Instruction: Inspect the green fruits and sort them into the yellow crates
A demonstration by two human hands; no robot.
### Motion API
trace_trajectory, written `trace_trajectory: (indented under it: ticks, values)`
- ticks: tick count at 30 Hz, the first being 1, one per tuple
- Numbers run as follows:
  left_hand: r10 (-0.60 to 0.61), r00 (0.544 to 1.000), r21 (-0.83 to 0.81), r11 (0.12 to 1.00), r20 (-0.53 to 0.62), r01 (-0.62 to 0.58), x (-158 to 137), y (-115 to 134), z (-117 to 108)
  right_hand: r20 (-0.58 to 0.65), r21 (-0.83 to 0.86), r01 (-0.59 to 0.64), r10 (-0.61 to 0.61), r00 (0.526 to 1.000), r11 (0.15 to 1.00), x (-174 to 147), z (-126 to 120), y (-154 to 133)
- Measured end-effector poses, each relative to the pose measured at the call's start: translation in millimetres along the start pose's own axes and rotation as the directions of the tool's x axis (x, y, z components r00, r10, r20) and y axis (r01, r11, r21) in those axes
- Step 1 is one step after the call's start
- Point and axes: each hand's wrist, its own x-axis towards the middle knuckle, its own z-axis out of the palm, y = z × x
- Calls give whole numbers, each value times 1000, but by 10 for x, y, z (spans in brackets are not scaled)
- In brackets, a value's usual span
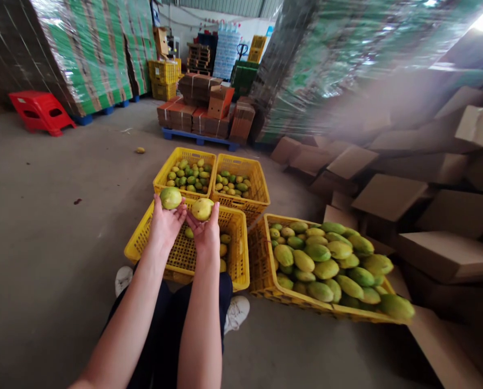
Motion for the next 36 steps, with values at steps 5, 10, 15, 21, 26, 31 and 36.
trace_trajectory:
  ticks: [5, 10, 15, 21, 26, 31, 36]
  values:
    - [8, 1000, 123, 992, 15, -10, 16, -37, -24, 0, -33, 25, -25, 1000, 999, 12, -39, -34]
    - [91, 995, 179, 979, 43, -97, 31, -75, -43, 10, -93, 102, -102, 995, 990, 17, -53, 13]
    - [486, 837, 258, 800, 250, -542, -56, -33, -55, -58, -318, 586, -632, 773, 745, -97, -23, 41]
    - [603, 635, 402, 492, 484, -773, -103, 11, -107, 182, -561, 755, -839, 513, 339, -261, 28, -33]
    - [620, 559, 403, 390, 550, -828, -103, 7, -83, 355, -555, 815, -837, 417, 170, -294, 39, -24]
    - [642, 501, 387, 324, 581, -863, -102, 27, -79, 420, -571, 818, -831, 364, 70, -277, 22, 7]
    - [656, 430, 396, 212, 620, -894, -62, 6, -128, 391, -633, 774, -864, 316, -3, -213, -27, 24]
